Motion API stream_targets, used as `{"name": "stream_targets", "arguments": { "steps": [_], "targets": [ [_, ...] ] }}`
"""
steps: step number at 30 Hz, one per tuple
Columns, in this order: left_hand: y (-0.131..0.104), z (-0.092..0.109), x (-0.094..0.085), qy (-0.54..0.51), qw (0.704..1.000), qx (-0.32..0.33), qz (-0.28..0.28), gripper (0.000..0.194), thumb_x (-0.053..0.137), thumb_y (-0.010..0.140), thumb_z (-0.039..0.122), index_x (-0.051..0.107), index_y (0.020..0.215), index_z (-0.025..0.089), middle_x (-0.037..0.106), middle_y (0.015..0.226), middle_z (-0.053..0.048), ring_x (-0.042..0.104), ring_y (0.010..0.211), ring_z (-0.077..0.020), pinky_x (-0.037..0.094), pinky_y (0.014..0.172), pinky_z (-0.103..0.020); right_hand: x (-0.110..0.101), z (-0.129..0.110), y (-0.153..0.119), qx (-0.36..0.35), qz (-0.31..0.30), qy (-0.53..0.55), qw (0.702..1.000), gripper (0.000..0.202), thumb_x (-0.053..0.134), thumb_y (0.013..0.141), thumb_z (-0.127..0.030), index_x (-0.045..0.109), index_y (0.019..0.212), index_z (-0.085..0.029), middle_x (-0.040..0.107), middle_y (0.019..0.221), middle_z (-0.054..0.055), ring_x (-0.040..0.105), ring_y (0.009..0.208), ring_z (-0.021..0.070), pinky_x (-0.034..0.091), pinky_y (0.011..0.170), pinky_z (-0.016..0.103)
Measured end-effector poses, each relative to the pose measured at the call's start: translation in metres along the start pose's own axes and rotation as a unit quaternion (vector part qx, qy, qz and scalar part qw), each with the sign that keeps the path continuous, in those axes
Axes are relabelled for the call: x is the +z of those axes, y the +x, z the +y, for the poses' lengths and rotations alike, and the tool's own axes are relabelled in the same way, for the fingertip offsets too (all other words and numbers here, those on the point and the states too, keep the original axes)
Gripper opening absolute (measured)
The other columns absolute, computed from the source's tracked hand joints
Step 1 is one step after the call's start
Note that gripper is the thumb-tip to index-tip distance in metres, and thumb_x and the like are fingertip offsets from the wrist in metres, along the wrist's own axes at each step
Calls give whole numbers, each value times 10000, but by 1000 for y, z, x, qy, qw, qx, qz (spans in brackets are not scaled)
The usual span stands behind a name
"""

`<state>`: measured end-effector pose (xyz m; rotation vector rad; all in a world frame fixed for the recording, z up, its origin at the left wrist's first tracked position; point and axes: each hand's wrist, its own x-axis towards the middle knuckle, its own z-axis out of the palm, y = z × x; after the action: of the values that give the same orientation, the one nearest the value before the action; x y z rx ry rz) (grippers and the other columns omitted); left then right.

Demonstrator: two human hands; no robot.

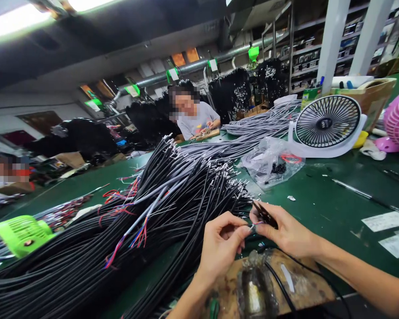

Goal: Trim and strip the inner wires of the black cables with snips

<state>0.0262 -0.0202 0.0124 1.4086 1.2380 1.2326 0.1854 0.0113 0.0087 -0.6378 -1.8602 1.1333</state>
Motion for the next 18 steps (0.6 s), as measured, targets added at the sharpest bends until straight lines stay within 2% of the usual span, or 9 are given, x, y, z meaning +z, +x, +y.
{"name": "stream_targets", "arguments": {
  "steps": [3, 6, 8, 9, 11, 14, 18],
  "targets": [
    [-1, 2, 1, -25, 998, -38, -32, 320, 693, 676, 404, 575, 572, 125, 447, 386, 54, 356, 311, -47, 278, 325, -161, -2, 1, 0, -27, 107, -112, 988, 119, 508, 835, -158, 476, 724, -182, 482, 724, 4, 433, 663, 140, 356, 611, 258],
    [-2, 1, 3, -33, 998, -48, -33, 399, 677, 677, 489, 563, 559, 126, 417, 361, 61, 319, 298, -39, 237, 308, -158, -9, 8, 1, -8, 188, -81, 979, 104, 501, 860, -210, 495, 760, -181, 477, 699, -4, 438, 633, 137, 363, 593, 257],
    [-3, 0, 3, -36, 998, -51, -24, 424, 677, 666, 519, 560, 559, 127, 408, 361, 64, 315, 298, -39, 224, 302, -159, -15, 10, 3, 6, 215, -56, 975, 139, 466, 892, -283, 509, 816, -175, 464, 674, -12, 430, 588, 128, 359, 550, 251],
    [-3, 0, 3, -36, 998, -52, -20, 430, 674, 668, 527, 558, 560, 127, 407, 361, 64, 313, 298, -38, 218, 301, -159, -17, 9, 3, 11, 211, -51, 976, 162, 466, 894, -310, 523, 838, -169, 466, 670, -14, 426, 570, 123, 357, 534, 248],
    [-3, -1, 2, -34, 998, -51, -19, 434, 662, 683, 531, 552, 565, 128, 401, 355, 67, 299, 294, -34, 207, 302, -158, -19, 4, 3, 23, 160, -58, 985, 171, 531, 859, -329, 569, 847, -163, 493, 674, -17, 416, 547, 110, 348, 510, 237],
    [-3, -1, 2, -31, 999, -37, -18, 428, 654, 699, 522, 543, 563, 131, 402, 355, 69, 289, 296, -30, 206, 308, -157, -13, -5, 1, 37, 94, -82, 992, 145, 619, 791, -299, 609, 760, -158, 510, 644, -24, 382, 518, 94, 313, 466, 221],
    [-4, -1, 4, -34, 999, -27, 5, 399, 706, 665, 476, 521, 562, 137, 447, 402, 59, 355, 319, -38, 272, 326, -153, -5, -5, 0, 44, 117, -27, 992, 173, 629, 770, -311, 598, 708, -152, 515, 632, -15, 385, 526, 94, 313, 469, 222]
  ]
}}
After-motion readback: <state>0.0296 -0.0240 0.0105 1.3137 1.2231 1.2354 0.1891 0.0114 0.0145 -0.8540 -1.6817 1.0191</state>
